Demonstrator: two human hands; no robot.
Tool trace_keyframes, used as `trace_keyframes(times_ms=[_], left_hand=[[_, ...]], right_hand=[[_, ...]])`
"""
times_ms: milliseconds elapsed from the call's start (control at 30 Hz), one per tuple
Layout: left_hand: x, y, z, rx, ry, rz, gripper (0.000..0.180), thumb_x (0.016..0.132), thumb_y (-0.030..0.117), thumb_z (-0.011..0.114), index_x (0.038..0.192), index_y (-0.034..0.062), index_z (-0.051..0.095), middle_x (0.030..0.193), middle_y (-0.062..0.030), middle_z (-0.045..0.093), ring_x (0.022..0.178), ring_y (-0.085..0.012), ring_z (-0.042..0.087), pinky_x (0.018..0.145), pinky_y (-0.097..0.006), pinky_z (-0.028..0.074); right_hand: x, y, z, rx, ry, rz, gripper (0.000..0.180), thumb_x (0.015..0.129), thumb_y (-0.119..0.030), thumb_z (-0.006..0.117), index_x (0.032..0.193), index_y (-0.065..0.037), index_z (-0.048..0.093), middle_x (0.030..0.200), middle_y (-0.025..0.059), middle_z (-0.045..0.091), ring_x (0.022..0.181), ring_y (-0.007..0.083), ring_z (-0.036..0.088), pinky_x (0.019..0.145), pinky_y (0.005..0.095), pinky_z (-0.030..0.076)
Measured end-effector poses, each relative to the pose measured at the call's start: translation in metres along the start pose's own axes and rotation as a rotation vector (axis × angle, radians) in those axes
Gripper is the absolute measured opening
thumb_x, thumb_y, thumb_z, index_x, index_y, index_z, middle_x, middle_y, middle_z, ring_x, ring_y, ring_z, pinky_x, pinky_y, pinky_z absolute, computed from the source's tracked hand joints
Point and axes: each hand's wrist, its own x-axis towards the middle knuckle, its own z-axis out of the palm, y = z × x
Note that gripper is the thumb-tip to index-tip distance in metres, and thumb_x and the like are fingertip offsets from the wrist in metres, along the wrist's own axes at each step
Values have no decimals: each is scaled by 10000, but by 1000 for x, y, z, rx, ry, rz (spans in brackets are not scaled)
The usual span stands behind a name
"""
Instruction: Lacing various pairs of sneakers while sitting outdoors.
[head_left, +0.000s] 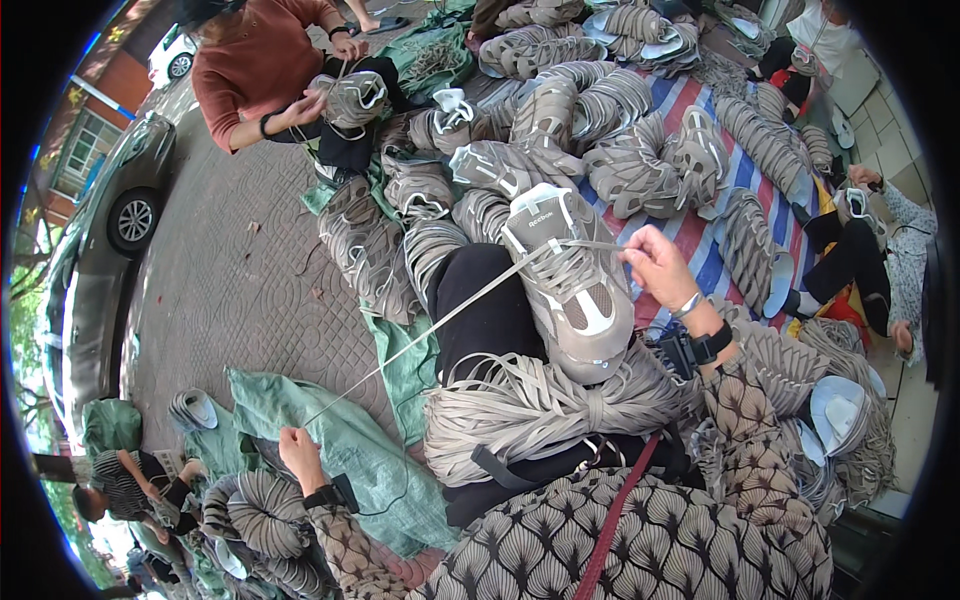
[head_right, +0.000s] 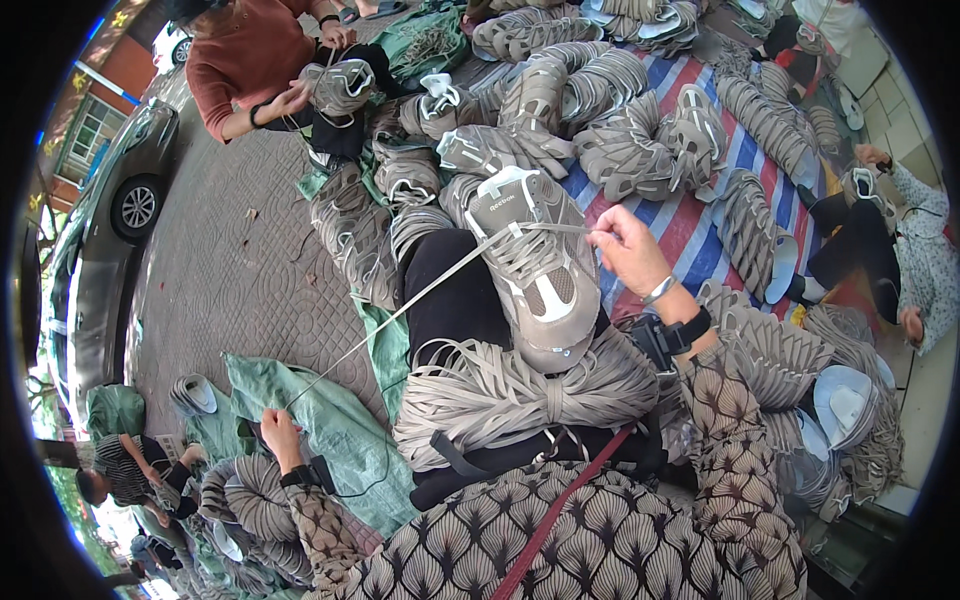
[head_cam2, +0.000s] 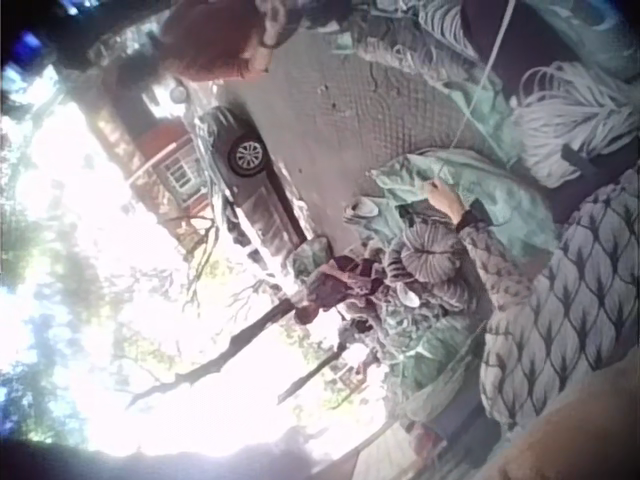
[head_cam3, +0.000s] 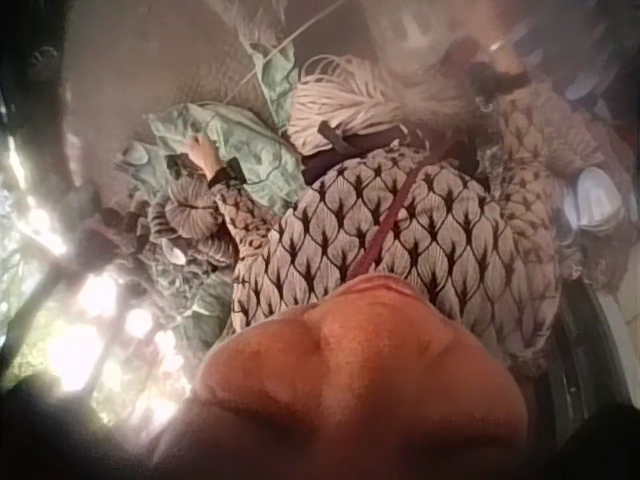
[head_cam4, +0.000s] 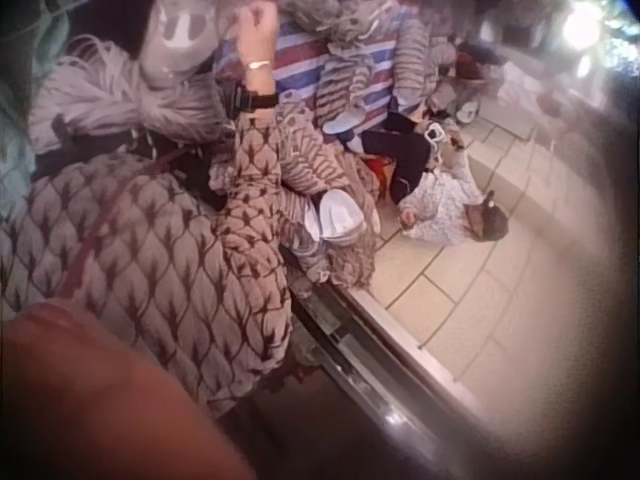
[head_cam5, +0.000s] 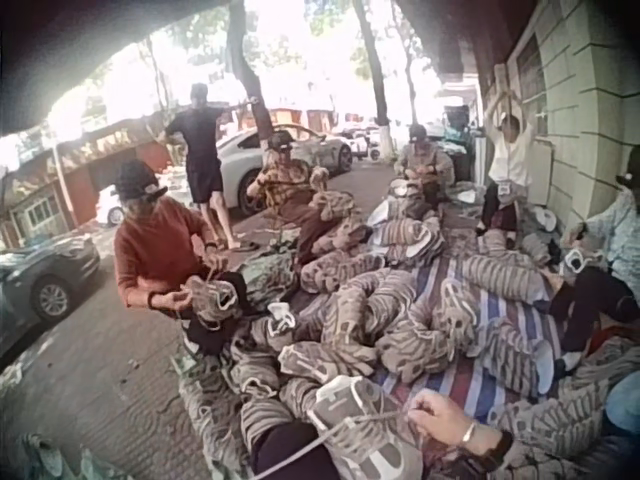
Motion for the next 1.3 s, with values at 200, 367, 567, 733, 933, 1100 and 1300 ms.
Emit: trace_keyframes(times_ms=[200,367,567,733,933,1100,1300], left_hand=[[-10,29,17,-1064,33,-356,129,850,173,484,887,49,485,967,-136,619,774,-256,640,667,-315,528],[21,35,46,-1613,-18,-545,128,824,169,484,797,45,473,1107,-153,611,981,-275,609,840,-358,521],[50,51,39,-1784,19,-540,122,812,161,468,821,42,488,1164,-141,594,1021,-282,599,851,-388,536],[46,53,38,-1810,71,-619,200,846,194,453,953,28,481,1122,-106,583,1014,-275,594,832,-410,539],[44,9,60,-1783,-51,-592,207,912,196,466,740,82,474,629,-13,501,533,-153,478,640,-318,522],[31,-1,73,-1784,-89,-790,227,930,223,483,734,108,484,570,22,478,459,-131,437,516,-267,454],[31,-13,87,-1728,-149,-803,286,920,222,502,652,138,448,546,41,455,453,-116,436,474,-260,398]], right_hand=[[-16,-23,-45,-856,28,-618,132,835,-116,575,895,-4,611,769,147,608,684,301,600,621,363,470],[-50,3,-111,-1003,145,-393,136,810,-136,590,843,-21,655,795,152,620,769,338,595,684,397,469],[-82,38,-158,-1062,504,-307,137,803,-150,584,809,-38,663,780,152,625,753,337,601,680,396,466],[-93,77,-184,-30,734,244,151,873,-80,492,910,-34,631,765,103,655,660,229,636,625,311,522],[-100,136,-200,914,845,27,201,879,-36,492,1060,10,566,995,140,642,902,220,632,789,341,543],[-128,187,-237,1030,1057,0,232,888,-70,527,1106,4,551,1028,129,637,934,230,628,834,362,532],[-146,205,-247,1067,1130,18,233,878,-54,516,1103,-9,557,964,96,644,839,179,622,729,315,524]])
